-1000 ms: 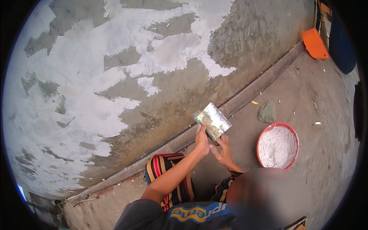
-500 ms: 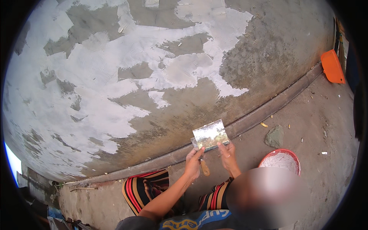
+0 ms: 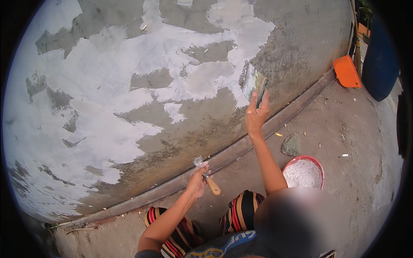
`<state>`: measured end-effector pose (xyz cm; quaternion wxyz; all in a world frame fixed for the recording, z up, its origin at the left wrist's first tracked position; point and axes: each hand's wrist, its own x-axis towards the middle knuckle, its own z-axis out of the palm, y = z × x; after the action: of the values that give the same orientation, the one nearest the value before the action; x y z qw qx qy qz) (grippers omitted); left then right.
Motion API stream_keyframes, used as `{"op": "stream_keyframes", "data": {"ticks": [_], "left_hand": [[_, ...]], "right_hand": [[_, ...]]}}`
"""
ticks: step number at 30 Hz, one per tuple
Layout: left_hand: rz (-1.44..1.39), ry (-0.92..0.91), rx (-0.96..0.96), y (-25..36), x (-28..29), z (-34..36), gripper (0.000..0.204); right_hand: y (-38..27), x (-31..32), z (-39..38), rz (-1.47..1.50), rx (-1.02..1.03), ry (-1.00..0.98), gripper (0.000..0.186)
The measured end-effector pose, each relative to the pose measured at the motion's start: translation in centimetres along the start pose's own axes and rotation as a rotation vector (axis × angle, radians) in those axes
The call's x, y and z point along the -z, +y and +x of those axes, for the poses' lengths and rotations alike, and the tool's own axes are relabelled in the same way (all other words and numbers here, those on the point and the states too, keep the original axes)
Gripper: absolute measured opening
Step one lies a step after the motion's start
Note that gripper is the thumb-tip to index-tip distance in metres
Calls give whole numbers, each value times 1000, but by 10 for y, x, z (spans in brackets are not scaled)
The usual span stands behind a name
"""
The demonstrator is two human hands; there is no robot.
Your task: The person applies white plaster to a concrete wall using a trowel and a hawk. They repeatedly scoop plaster from a red bowl, spread it onto the wall in smooth strokes, and scrape excess material back onto the hawk.
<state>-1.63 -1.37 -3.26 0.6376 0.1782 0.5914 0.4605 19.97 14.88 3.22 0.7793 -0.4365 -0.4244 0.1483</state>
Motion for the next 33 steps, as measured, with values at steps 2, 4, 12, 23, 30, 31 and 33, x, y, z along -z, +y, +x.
{"op": "stream_keyframes", "data": {"ticks": [2,4,12,23,30,31,33], "left_hand": [[-23,3,-28,11,6,7,35],[-43,-28,-71,15,13,20,38],[-91,-172,49,-12,32,25,43],[-210,-262,-30,15,55,7,40],[-237,-248,-7,19,45,13,39],[-239,-240,-4,19,45,14,39],[-232,-246,-14,19,46,17,40]], "right_hand": [[-3,-18,3,-122,113,-17,37],[-13,-31,-1,-126,88,-19,41],[-31,-77,-15,-273,286,22,48],[-55,-81,-46,-329,19,28,44],[-26,-92,-30,-327,201,166,45],[-34,-96,-36,-307,153,107,45],[-51,-100,-46,-268,57,-4,46]]}}
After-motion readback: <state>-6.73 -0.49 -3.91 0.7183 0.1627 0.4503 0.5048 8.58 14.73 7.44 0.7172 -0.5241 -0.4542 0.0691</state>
